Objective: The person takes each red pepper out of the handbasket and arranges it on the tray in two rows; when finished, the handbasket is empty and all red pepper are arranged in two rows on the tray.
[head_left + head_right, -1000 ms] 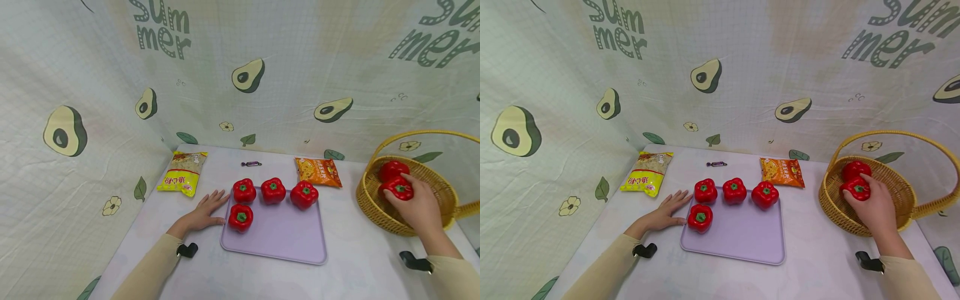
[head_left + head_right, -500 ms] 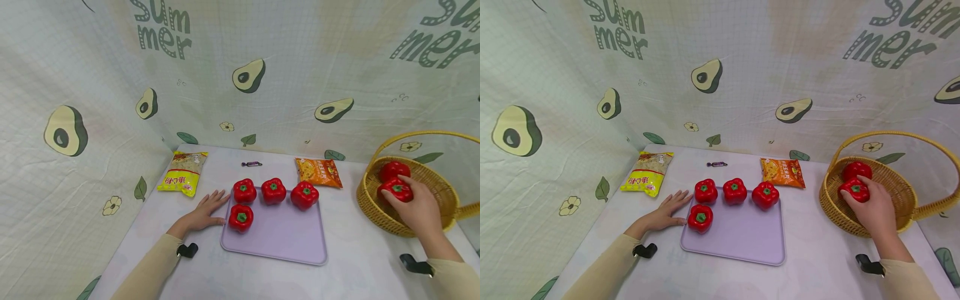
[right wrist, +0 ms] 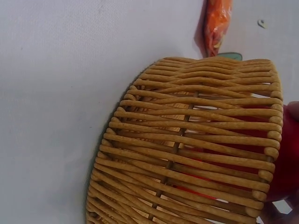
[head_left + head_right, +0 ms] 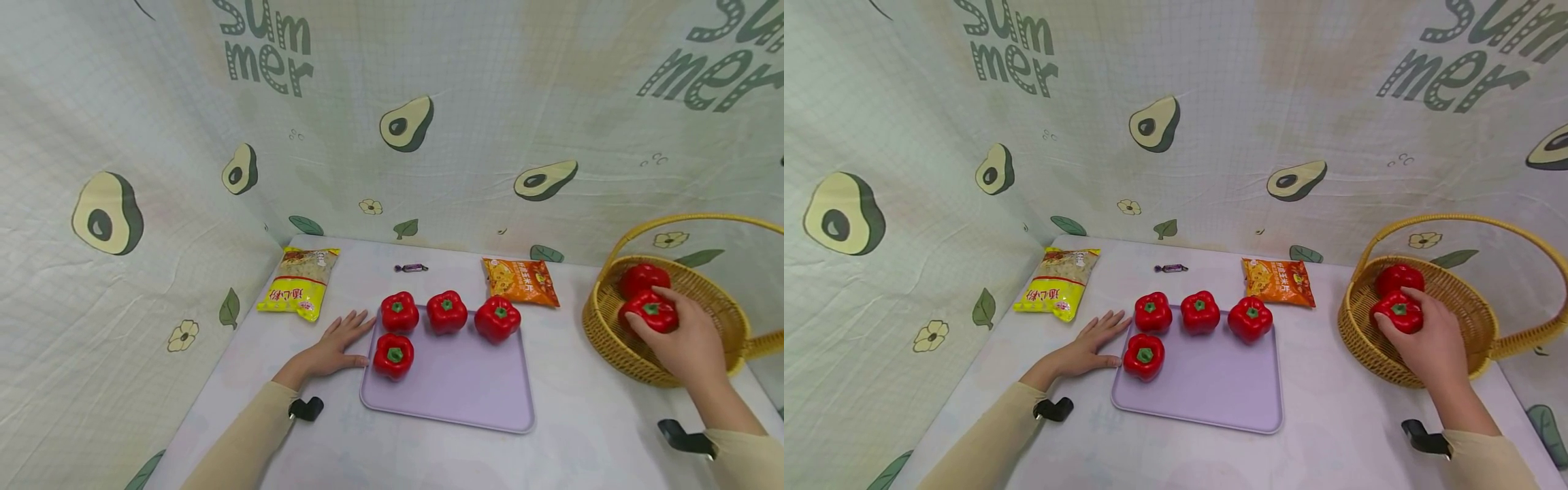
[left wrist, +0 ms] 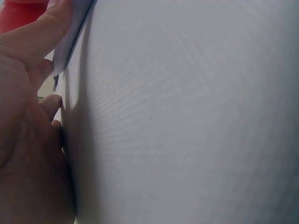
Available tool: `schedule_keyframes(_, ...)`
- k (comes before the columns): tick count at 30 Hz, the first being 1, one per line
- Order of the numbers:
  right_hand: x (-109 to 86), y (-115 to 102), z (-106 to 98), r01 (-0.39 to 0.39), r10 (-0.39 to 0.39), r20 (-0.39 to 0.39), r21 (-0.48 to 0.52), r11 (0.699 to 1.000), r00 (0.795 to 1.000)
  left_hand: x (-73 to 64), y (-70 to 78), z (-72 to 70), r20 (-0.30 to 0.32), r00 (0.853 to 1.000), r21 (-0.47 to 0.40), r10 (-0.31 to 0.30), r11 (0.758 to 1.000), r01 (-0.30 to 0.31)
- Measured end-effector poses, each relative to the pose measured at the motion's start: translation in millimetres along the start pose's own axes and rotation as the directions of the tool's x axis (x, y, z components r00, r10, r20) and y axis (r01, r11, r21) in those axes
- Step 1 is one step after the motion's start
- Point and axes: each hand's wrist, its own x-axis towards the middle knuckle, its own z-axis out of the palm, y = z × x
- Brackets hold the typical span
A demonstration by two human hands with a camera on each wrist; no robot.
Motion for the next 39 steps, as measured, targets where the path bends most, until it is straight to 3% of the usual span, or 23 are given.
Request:
schedule_keyframes(13, -5.2, -8.3, -3.6, 0.009, -0.009, -0.019, -0.006, 1.000, 1.000, 0.5, 0.8, -0.3, 0.003, 1.000, 0.012, -0.008, 1.000, 0.008)
schedule_keyframes(29, -20.1, -30.4, -12.3, -0.005, 0.005, -0.010, -0.023, 1.000, 1.000, 1.6, -1.2, -0.7, -0.006, 1.000, -0.019, 0.028, 0.999, -0.028)
schedule_keyframes(39, -27.9, -37.8, -14.1, 0.024, -0.024, 0.009, 0.026, 0.999, 1.000, 0.9, -1.3, 0.1, -0.012, 1.000, -0.005, 0.025, 1.000, -0.025)
